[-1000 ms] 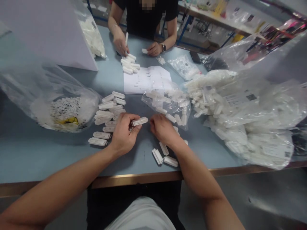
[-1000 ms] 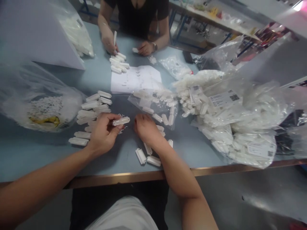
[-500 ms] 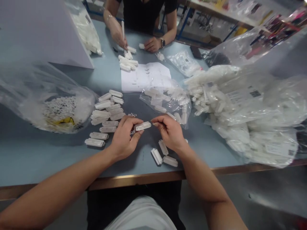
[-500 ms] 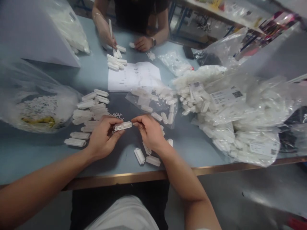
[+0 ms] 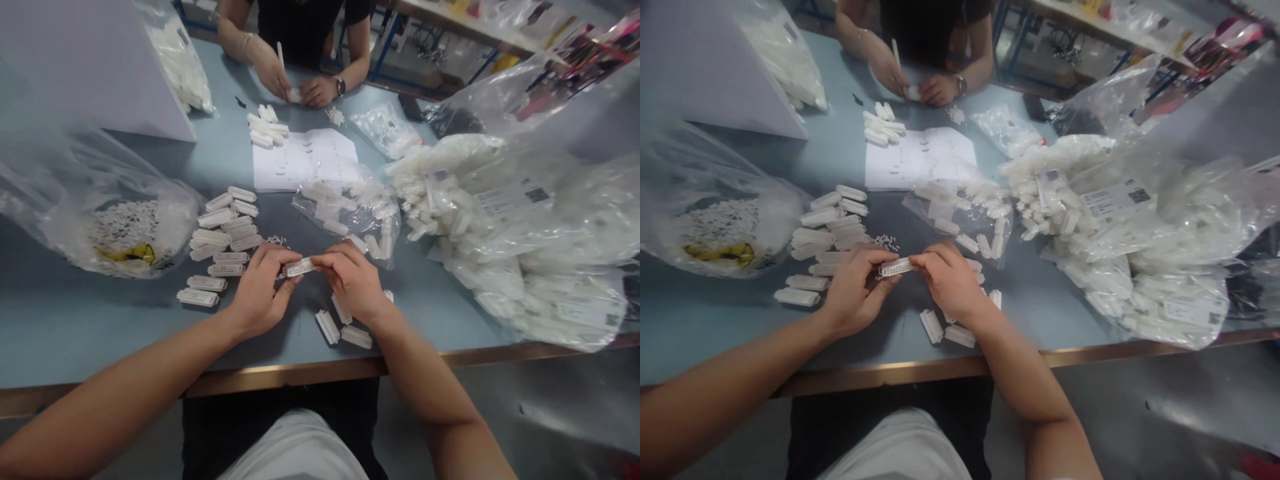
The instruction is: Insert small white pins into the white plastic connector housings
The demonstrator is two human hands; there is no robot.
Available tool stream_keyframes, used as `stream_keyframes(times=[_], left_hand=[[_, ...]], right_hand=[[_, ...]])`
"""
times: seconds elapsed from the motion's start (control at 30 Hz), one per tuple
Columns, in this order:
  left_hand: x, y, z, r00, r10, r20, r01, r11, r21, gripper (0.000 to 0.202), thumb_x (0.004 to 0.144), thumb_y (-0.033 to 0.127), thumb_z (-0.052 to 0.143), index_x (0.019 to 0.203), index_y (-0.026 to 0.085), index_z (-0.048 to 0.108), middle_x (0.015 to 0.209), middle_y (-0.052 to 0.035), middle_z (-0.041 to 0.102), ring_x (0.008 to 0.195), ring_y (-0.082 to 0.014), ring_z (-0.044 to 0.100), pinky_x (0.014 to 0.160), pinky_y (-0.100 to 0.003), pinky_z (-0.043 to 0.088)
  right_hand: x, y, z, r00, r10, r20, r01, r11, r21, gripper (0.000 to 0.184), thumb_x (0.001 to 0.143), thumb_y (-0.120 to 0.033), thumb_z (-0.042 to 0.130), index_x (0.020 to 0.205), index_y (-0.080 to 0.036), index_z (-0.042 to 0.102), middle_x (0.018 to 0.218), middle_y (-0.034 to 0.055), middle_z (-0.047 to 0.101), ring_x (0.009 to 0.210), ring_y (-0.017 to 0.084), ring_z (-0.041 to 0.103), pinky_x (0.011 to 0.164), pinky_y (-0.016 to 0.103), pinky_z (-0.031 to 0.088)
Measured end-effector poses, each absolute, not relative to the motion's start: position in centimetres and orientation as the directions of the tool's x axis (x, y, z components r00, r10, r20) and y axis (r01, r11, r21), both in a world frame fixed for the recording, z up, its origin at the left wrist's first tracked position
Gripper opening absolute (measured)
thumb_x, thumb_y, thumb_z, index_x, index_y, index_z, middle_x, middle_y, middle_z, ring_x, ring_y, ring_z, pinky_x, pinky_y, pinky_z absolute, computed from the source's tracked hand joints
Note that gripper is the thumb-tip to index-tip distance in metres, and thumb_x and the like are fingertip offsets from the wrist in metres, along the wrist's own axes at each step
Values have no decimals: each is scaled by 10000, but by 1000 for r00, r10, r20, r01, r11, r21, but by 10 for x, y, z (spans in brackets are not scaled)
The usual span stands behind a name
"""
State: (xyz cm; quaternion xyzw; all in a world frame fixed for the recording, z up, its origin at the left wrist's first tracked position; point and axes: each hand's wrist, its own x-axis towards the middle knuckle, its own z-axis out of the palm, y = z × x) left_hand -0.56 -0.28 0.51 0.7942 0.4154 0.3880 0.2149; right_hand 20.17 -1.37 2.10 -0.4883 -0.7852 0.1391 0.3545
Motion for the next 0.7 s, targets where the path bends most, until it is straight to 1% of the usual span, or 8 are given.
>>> stream_keyframes(times=[0.13, 0.27, 0.4, 0.47, 0.53, 0.57, 0.63, 0.7], left_hand=[[-6, -4, 5, 389, 791, 472, 488, -612, 623, 238, 909, 174, 589, 1139, 235, 590, 1047, -74, 665, 982, -241, 629, 834, -399, 552], [-6, -6, 5, 419, 754, 507, 458, -657, 599, 244, 926, 158, 563, 1155, 240, 580, 1049, -74, 658, 1000, -235, 622, 829, -382, 546], [-5, -5, 5, 407, 754, 516, 453, -657, 602, 224, 939, 178, 566, 1151, 244, 589, 1036, -68, 658, 985, -231, 624, 826, -378, 544], [-6, -3, 5, 375, 766, 522, 464, -643, 609, 214, 937, 205, 583, 1146, 242, 597, 1035, -69, 658, 979, -235, 627, 833, -390, 546], [-8, 1, 4, 309, 809, 500, 488, -586, 647, 204, 930, 264, 617, 1132, 238, 606, 1040, -71, 654, 979, -245, 629, 844, -409, 549], [-9, 3, 4, 258, 841, 476, 499, -537, 680, 209, 927, 301, 632, 1124, 238, 606, 1043, -72, 651, 984, -252, 630, 849, -420, 551], [-11, 8, 2, 133, 899, 417, 498, -424, 756, 238, 931, 365, 636, 1129, 241, 592, 1048, -71, 642, 992, -262, 634, 849, -439, 557], [-13, 12, -1, 50, 929, 366, 462, -346, 816, 268, 953, 391, 605, 1176, 252, 554, 1049, -66, 637, 971, -259, 647, 823, -444, 569]], right_hand=[[206, -10, 26, -245, 925, 291, 582, 380, -719, 105, 964, -260, 636, 1014, -252, 728, 968, 46, 722, 907, 193, 669, 826, 341, 563], [209, -8, 29, -267, 960, 83, 355, 178, -918, 235, 921, -250, 670, 1155, -224, 668, 1033, 41, 739, 915, 176, 695, 823, 323, 573], [204, -6, 27, -267, 964, -8, 240, 59, -969, 167, 898, -265, 676, 1054, -207, 658, 993, 36, 730, 889, 162, 695, 803, 308, 575], [200, -4, 24, -231, 973, -28, 183, 15, -983, 229, 869, -323, 722, 1052, -207, 647, 983, 43, 733, 887, 171, 697, 799, 315, 580], [198, 0, 20, -193, 981, -35, 153, -5, -988, 329, 858, -379, 742, 1118, -212, 629, 999, 54, 742, 902, 186, 702, 806, 330, 584], [197, 1, 18, -169, 985, -23, 184, 8, -983, 346, 863, -388, 738, 1139, -214, 622, 1003, 56, 743, 905, 192, 701, 809, 336, 582], [195, 4, 14, -138, 989, 46, 358, 93, -929, 245, 898, -330, 686, 1109, -214, 638, 1002, 55, 736, 910, 200, 687, 827, 351, 564], [194, 7, 10, -193, 973, 127, 573, 217, -790, 122, 923, -213, 603, 1024, -205, 670, 1002, 61, 721, 930, 209, 662, 855, 358, 534]])
